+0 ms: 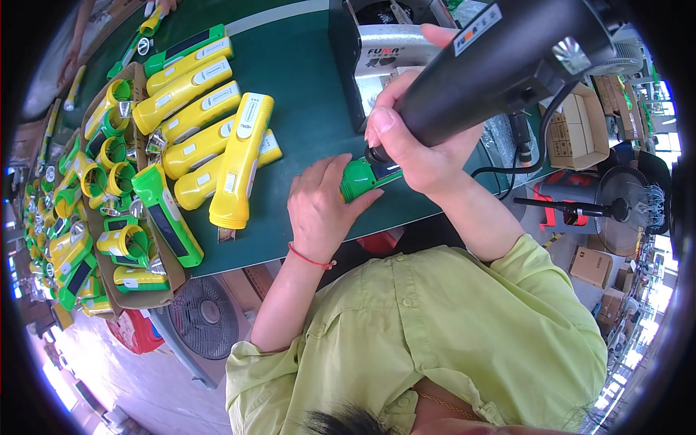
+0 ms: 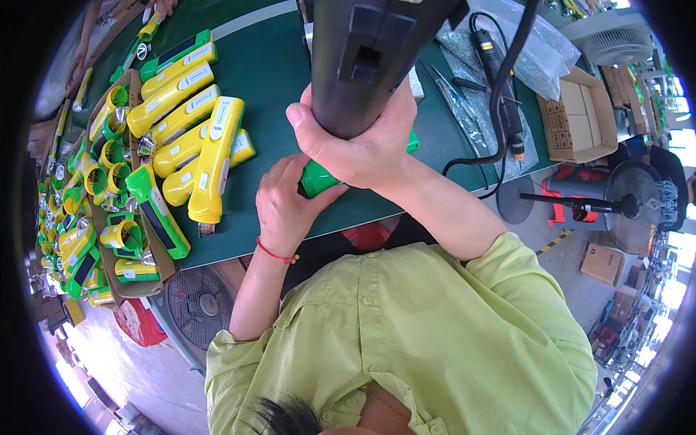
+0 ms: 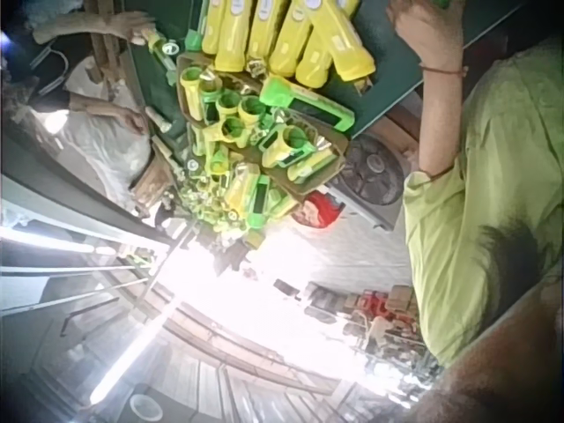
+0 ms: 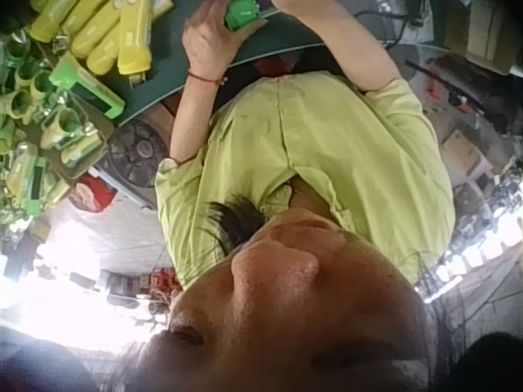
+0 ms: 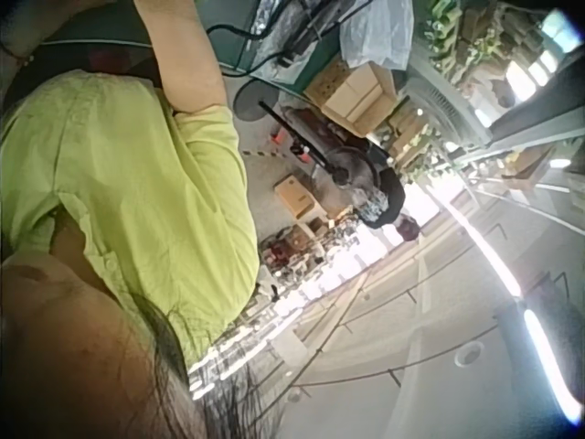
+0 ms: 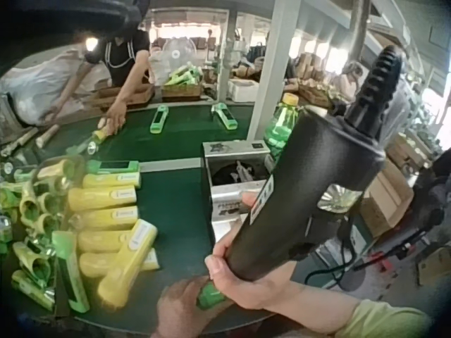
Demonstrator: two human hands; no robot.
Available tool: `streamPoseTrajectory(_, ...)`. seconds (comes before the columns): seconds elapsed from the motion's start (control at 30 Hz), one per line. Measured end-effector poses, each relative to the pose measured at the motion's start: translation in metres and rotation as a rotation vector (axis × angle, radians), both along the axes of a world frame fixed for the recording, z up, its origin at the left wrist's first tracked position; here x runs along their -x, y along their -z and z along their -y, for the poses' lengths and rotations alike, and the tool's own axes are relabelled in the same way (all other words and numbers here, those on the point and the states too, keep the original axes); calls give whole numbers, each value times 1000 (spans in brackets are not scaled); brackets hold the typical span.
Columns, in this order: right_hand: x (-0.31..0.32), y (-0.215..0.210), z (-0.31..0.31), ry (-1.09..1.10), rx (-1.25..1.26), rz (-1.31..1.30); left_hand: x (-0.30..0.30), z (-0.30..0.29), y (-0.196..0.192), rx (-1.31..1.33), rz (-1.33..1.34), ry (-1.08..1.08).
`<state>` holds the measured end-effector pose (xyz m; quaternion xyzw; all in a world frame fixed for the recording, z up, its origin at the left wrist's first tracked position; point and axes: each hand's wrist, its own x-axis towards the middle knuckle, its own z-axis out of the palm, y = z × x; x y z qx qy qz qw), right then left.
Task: The person secures internal components and device casings for handheld electronic devices by driving screws with an electric screwdriver.
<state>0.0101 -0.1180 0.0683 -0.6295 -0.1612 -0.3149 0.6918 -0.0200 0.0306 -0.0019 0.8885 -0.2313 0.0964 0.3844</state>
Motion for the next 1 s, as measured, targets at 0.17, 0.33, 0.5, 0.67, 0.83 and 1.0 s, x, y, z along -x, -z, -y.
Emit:
streamPoseTrajectory(0.17, -1, 3, 1, -22, 29, -8, -1, 2, 0, -1, 38, 2)
streamPoseTrajectory(0.33, 4, 11, -1, 62, 152, -76, 1, 2, 1, -73, 32, 30)
streamPoseTrajectory(0.5, -2, 16, 1, 147, 430, 184, -1, 3, 0, -70, 66, 31)
streamPoseTrajectory(0.67, 10, 9, 3, -59, 66, -106, -2, -10, -6, -37, -70, 165)
streamPoseTrajectory(0.83, 12, -22, 29, 129, -15, 74, -16, 10, -40, 7, 97, 222)
streamPoseTrajectory(1.0, 7, -44, 68, 86, -199, 69, -20, 10, -27, -107, 131, 302)
